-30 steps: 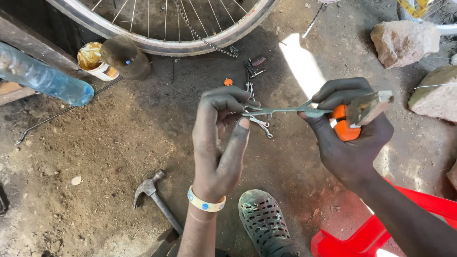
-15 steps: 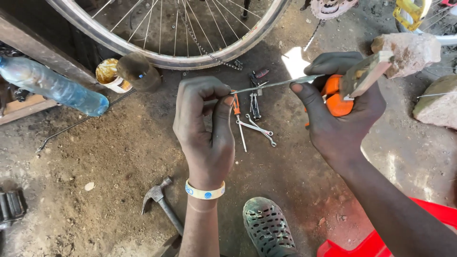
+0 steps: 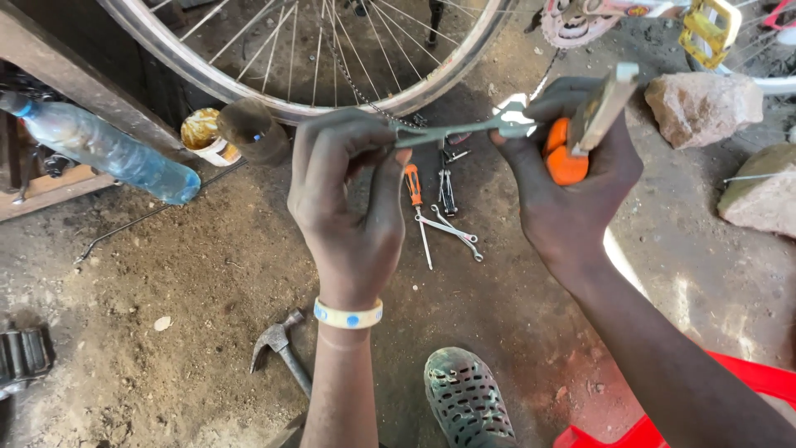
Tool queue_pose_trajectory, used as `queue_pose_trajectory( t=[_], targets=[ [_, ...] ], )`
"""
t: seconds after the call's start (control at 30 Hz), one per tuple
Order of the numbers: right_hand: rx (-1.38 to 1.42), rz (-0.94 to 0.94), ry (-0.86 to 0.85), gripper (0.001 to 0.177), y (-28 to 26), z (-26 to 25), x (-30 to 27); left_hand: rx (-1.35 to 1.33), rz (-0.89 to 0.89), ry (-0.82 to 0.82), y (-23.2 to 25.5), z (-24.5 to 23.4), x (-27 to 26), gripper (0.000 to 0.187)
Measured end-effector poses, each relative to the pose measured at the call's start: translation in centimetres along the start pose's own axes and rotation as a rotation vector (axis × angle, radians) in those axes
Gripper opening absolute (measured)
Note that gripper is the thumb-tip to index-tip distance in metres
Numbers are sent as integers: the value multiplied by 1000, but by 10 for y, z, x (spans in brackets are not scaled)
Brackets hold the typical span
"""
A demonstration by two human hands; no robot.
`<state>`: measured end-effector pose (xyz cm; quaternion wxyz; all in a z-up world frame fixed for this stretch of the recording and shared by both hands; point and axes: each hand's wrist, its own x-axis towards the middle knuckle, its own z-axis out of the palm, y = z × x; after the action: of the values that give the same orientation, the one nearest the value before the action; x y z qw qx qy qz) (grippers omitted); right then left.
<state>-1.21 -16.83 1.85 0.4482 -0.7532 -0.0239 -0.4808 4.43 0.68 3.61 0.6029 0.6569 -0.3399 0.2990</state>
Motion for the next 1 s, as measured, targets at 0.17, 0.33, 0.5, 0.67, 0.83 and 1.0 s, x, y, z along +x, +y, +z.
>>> queue_pose_trajectory(
  t=[0.17, 0.33, 0.5, 0.67, 0.83, 1.0],
  targets=[
    [27, 31, 27, 31, 8, 17, 37, 33, 79, 35, -16, 6, 38, 10],
    [16, -150, 72, 33, 12, 32, 89, 51, 192, 36, -11, 5, 89, 12],
    [108, -236, 179, 35, -6, 43, 129, 56, 243, 82, 8, 3, 124, 13],
    [179, -269, 226, 37, -25, 44, 135, 68, 209, 133, 24, 4, 126, 11],
    [218, -258, 224, 36, -35, 40, 126, 50, 160, 146, 29, 2, 118, 10],
    [223, -308, 223, 31, -36, 36, 118, 25, 152, 164, 34, 2, 113, 13]
  ],
)
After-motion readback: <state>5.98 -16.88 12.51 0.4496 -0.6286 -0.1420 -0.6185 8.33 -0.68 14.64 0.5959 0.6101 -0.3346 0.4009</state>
